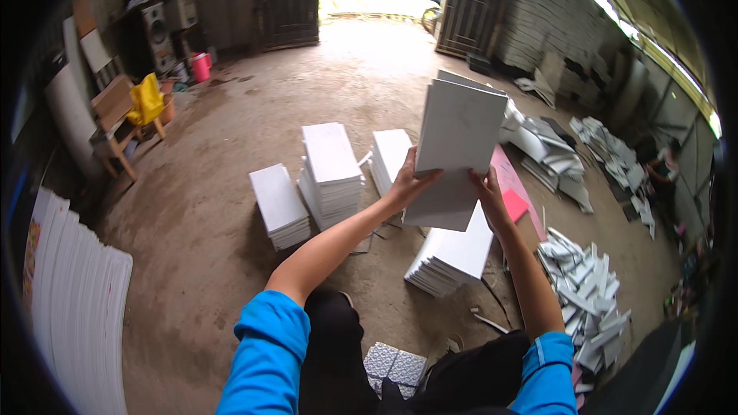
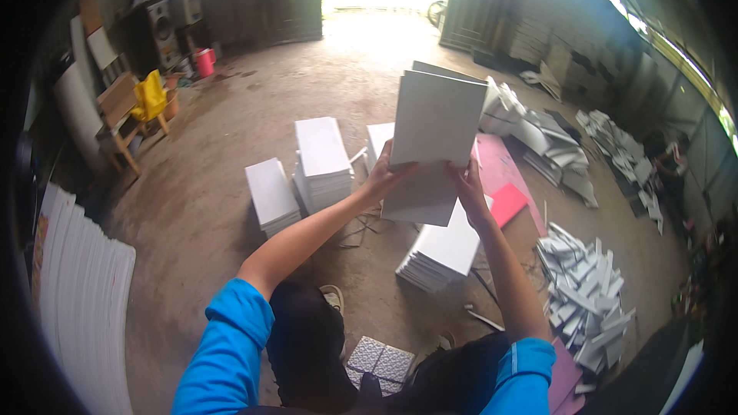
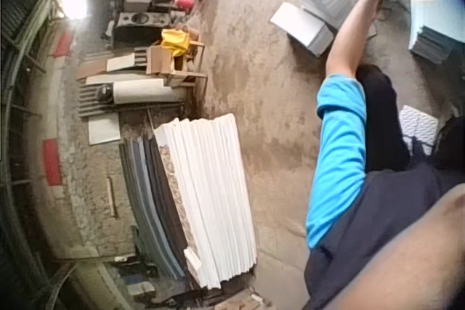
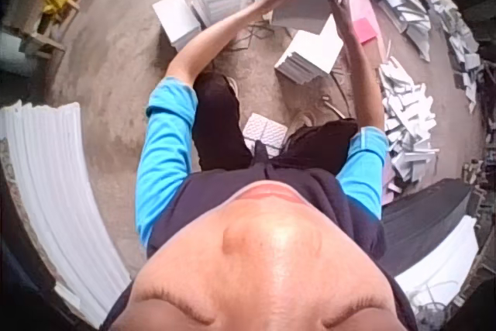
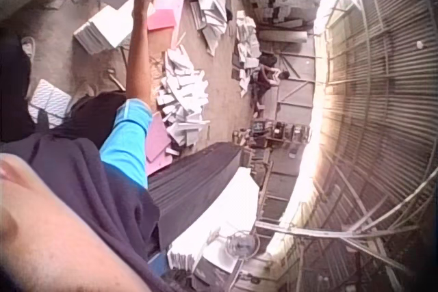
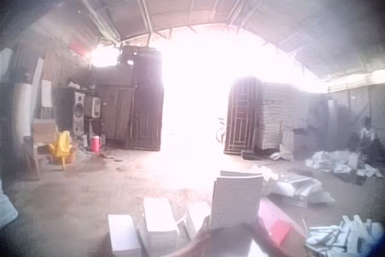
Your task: The person sits on the floor and ties a stack of white paper sheets with a black strap, then stacks additional sheets on top. The person uses hands to wrap and knot the strap around the bundle and arranges the sheets into a neat pile.
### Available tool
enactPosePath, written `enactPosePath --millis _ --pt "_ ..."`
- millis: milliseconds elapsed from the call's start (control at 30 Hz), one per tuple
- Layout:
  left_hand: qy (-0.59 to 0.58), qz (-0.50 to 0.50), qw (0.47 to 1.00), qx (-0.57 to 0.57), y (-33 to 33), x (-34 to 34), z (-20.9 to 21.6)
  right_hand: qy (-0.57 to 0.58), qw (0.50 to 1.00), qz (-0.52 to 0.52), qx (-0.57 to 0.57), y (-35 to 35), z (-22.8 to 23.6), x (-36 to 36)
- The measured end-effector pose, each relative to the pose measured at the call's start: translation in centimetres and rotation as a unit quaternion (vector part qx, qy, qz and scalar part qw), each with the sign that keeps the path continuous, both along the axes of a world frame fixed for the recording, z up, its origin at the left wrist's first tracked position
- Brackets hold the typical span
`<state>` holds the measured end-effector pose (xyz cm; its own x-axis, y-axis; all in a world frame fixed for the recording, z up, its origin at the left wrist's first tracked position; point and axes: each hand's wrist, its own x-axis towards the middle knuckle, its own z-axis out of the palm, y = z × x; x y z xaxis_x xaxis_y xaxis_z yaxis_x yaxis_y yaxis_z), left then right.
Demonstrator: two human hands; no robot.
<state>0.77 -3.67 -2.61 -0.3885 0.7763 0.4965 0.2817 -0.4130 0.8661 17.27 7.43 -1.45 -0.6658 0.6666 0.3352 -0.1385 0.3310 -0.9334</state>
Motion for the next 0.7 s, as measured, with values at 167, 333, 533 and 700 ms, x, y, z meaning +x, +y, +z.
enactPosePath --millis 167,333,533,700 --pt "0.132 -0.109 0.984 -0.040 6.3 5.0 -1.4 0.000 0.993 -0.112 -0.022 3.3 -2.6 7.6" --pt "0.108 -0.104 0.988 -0.029 8.1 7.6 -4.8 0.017 0.990 -0.119 0.069 4.6 -5.7 10.8" --pt "0.174 -0.101 0.979 -0.035 8.0 7.3 -9.4 -0.050 0.952 -0.165 0.254 3.7 -10.8 10.8" --pt "0.171 -0.087 0.978 -0.085 8.8 7.1 -7.7 -0.058 0.973 -0.145 0.169 5.5 -10.0 10.5"
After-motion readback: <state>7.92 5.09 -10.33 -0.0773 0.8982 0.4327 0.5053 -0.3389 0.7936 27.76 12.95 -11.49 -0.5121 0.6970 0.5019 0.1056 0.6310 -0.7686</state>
